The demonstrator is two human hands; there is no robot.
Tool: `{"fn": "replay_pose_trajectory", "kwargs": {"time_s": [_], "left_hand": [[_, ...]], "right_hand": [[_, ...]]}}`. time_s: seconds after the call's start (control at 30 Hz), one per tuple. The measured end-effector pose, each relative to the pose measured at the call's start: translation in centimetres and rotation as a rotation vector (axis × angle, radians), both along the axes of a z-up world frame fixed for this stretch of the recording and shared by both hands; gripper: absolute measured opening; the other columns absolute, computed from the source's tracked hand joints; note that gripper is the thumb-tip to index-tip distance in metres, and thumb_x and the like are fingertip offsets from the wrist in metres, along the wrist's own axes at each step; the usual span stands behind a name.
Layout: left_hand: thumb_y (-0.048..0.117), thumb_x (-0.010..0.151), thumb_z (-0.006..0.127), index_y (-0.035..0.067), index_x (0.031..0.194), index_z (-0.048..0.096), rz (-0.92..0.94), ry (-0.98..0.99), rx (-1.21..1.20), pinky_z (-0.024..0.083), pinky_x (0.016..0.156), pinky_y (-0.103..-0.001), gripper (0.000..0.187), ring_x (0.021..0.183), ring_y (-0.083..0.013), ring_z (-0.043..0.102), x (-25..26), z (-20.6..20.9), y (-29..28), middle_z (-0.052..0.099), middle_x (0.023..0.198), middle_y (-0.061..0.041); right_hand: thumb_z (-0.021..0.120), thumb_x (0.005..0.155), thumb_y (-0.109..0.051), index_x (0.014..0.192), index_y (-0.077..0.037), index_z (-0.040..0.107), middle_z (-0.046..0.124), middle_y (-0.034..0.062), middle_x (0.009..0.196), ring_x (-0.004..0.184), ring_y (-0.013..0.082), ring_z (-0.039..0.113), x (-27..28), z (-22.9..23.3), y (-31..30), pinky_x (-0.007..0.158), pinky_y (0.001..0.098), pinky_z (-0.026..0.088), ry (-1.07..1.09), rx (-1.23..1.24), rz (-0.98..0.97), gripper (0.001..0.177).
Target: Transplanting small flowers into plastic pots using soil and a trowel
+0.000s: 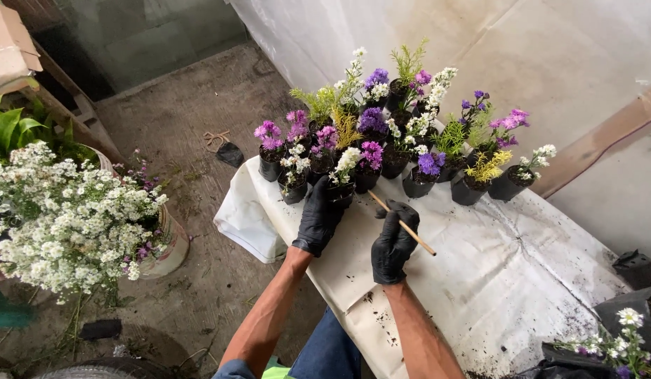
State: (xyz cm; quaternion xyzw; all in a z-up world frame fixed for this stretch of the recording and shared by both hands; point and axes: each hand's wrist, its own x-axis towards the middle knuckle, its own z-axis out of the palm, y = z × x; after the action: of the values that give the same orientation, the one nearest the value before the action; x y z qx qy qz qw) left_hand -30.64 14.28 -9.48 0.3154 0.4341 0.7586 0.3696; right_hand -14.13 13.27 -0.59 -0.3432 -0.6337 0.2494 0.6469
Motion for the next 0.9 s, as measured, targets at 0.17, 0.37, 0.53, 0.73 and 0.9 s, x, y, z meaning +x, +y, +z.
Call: {"fn": "replay_pose_trajectory", "kwargs": {"time_s": [0.17, 0.37, 0.53, 0.73, 0.9], "left_hand": [[-0.032, 0.065, 0.068, -0.001, 0.151, 0.035, -0.077, -0.022, 0.025, 0.062, 0.089, -0.056, 0.097, 0.108, -0.0559, 0.066, -0.7, 0.9, -1.3, 0.056, 0.132, -0.03], [0.0, 0.088, 0.065, 0.006, 0.156, 0.042, 0.294, 0.641, -0.14, 0.053, 0.102, -0.049, 0.072, 0.129, -0.0413, 0.055, 0.2, 1.0, -4.5, 0.058, 0.144, -0.024], [0.009, 0.097, 0.062, 0.012, 0.145, 0.059, 0.413, 0.679, -0.234, 0.051, 0.108, -0.042, 0.048, 0.128, -0.0322, 0.059, -0.2, 0.0, -3.7, 0.066, 0.136, -0.017], [0.006, 0.098, 0.061, 0.009, 0.139, 0.064, 0.421, 0.72, -0.19, 0.051, 0.106, -0.045, 0.042, 0.126, -0.0375, 0.06, 0.0, 1.8, -3.8, 0.068, 0.132, -0.021], [0.008, 0.101, 0.053, 0.015, 0.141, 0.061, 0.423, 0.611, -0.152, 0.05, 0.108, -0.047, 0.041, 0.127, -0.0361, 0.059, 0.5, 3.9, -4.9, 0.069, 0.131, -0.018]], "right_hand": [[0.06, 0.107, -0.011, 0.109, -0.011, 0.071, 0.077, 0.0027, 0.093, 0.091, 0.0244, 0.076, -0.7, -0.5, 0.1, 0.083, 0.0358, 0.059, -0.08, -0.007, -0.017, 0.012], [0.074, 0.101, -0.016, 0.102, -0.01, 0.074, 0.079, 0.0091, 0.092, 0.089, 0.0325, 0.077, -1.7, -1.8, 1.3, 0.08, 0.0372, 0.061, -0.166, 0.101, -0.094, 0.006], [0.067, 0.103, -0.006, 0.11, 0.01, 0.071, 0.074, 0.0327, 0.1, 0.102, 0.0496, 0.07, -2.2, -3.4, 1.5, 0.088, 0.0489, 0.057, -0.16, 0.275, -0.097, 0.018], [0.076, 0.099, -0.017, 0.104, -0.005, 0.074, 0.078, 0.0161, 0.093, 0.091, 0.0374, 0.076, -1.4, -2.4, 1.4, 0.083, 0.0404, 0.062, -0.126, -0.041, -0.032, 0.012], [0.068, 0.104, -0.017, 0.106, -0.011, 0.072, 0.078, 0.0055, 0.088, 0.089, 0.0223, 0.077, -0.3, -1.3, 0.9, 0.083, 0.0331, 0.061, 0.022, -0.178, -0.004, 0.007]]}}
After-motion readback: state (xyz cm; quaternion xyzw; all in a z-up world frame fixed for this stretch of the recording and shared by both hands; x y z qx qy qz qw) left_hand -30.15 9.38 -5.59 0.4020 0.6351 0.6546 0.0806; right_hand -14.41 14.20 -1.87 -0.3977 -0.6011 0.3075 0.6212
